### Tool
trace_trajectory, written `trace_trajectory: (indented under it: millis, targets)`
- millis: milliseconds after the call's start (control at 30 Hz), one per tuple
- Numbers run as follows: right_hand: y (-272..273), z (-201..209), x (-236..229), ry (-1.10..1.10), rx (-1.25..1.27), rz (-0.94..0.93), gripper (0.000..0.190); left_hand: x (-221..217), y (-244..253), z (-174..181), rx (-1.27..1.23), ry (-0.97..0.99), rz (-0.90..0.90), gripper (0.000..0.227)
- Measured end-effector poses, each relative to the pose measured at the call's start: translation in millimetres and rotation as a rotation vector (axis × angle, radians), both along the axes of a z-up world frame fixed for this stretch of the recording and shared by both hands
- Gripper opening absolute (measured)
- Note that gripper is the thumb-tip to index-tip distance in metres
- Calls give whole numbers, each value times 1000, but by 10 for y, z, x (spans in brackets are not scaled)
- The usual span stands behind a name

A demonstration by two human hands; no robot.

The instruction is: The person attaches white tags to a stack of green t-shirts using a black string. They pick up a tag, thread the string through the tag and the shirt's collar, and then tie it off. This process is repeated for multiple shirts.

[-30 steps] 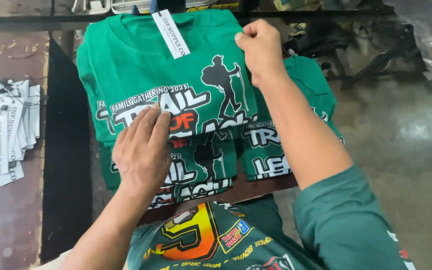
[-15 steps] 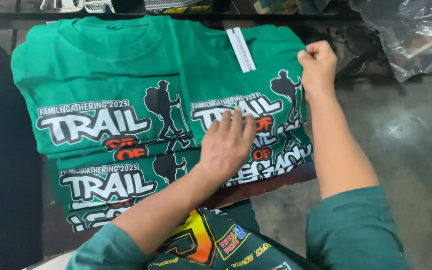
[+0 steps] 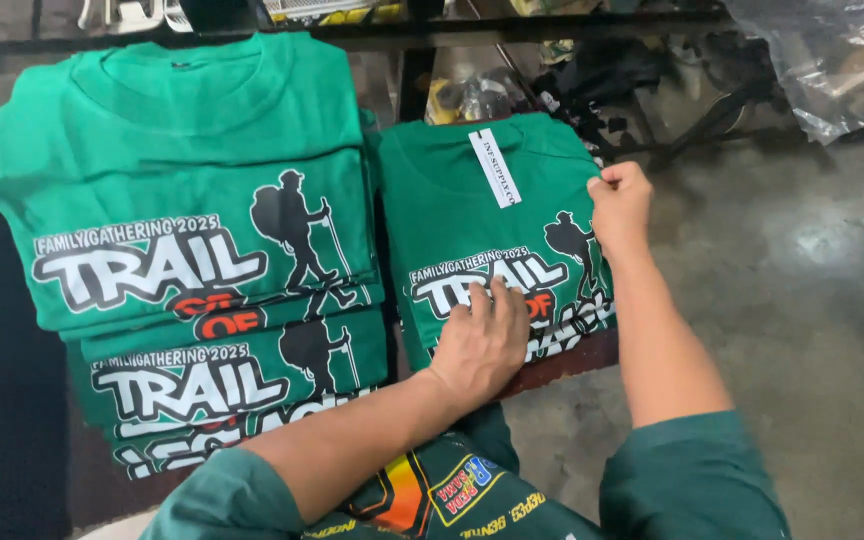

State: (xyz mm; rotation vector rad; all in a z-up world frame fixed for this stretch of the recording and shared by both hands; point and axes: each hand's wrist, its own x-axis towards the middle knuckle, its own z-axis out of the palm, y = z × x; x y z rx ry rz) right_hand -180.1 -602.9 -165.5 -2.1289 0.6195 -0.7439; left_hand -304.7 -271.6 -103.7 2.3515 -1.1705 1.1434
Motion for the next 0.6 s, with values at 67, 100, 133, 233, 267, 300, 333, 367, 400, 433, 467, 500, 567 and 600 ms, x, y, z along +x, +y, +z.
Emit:
trace_trajectory:
  millis: [67,100,133,233,267,300,333,367,400,433,467,500,567,600]
  targets:
    - [-6,-191,-137,80,-41,1,14,-144,26,-210,13,39,1,32]
    - [-36,-220,-122,129,-89,1,14,-145,16,-288,17,46,1,31]
    - [15,-204,-106,122,-91,0,14,-128,32,-296,16,39,1,31]
    - [231,-40,-245,167,-152,18,17,-42,-25,-266,229,241,3,44]
    - [353,150,-280,264,-226,-15,23,109,-116,-189,127,300,-27,49]
    - [466,349,-315,361,-302,-51,30,265,-215,-109,22,356,-60,55]
    - [580,399,-346,358,-303,-58,30,554,-284,-16,21,352,-67,55]
    - [686,457,-367,347,-430,-98,32,850,-364,86,-27,289,12,36]
    - [789,514,-384,336,-557,-140,35,1147,-451,193,-76,226,91,17]
    - [914,564,-396,336,-559,-146,35,1462,-536,141,-78,224,86,17]
    - [1038,610,-404,225,-626,-107,37,1779,-627,88,-112,185,153,11]
    - [1170,650,-408,114,-689,-64,39,2093,-711,33,-144,145,223,7]
    - [1255,494,-363,42,-688,15,35,2460,-810,-125,-66,322,202,9]
    - [1297,423,-317,-30,-687,98,32,2665,-862,-189,14,500,184,12]
